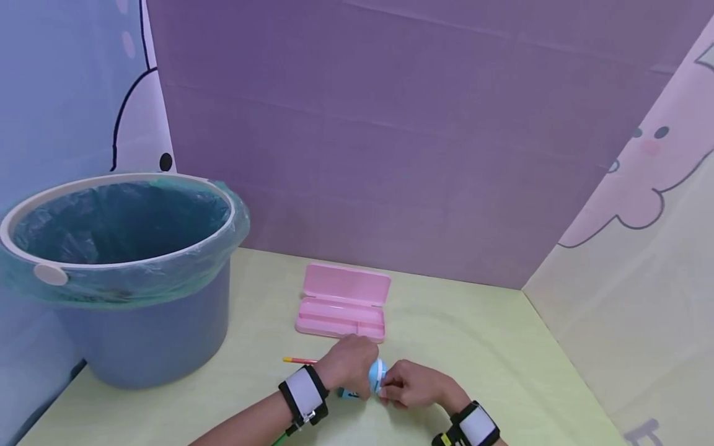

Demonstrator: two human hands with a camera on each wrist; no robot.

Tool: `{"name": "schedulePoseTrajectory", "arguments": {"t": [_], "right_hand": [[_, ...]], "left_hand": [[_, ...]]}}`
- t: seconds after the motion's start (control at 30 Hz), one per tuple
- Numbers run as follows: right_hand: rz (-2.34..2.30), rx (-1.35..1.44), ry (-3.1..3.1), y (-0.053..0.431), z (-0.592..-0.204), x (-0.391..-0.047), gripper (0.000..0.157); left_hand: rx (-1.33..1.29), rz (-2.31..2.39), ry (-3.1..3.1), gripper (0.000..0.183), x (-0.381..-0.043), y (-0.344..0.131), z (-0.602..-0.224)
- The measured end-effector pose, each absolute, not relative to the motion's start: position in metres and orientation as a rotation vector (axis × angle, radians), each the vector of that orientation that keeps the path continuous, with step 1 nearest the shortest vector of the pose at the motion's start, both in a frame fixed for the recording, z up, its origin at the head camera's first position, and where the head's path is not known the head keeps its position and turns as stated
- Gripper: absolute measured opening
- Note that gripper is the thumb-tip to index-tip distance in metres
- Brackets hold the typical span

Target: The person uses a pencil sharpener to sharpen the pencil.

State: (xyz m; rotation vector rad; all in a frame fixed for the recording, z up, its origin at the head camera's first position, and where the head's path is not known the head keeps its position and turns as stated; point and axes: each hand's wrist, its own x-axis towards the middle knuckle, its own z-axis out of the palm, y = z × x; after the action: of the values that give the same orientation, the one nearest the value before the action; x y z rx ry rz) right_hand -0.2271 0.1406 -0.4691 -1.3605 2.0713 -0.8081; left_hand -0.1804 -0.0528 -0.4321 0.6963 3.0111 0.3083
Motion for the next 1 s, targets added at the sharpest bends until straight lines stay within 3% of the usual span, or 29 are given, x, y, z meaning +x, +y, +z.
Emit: {"name": "schedulePoseTrajectory", "arguments": {"t": [1.0], "right_hand": [[-0.929,-1.301,1.933,0.1489,-0.4687,-0.2174,0.030]], "left_hand": [[0.677,0.293,3.000,0.038,-0.1786,-0.0527,-0.4281]]}}
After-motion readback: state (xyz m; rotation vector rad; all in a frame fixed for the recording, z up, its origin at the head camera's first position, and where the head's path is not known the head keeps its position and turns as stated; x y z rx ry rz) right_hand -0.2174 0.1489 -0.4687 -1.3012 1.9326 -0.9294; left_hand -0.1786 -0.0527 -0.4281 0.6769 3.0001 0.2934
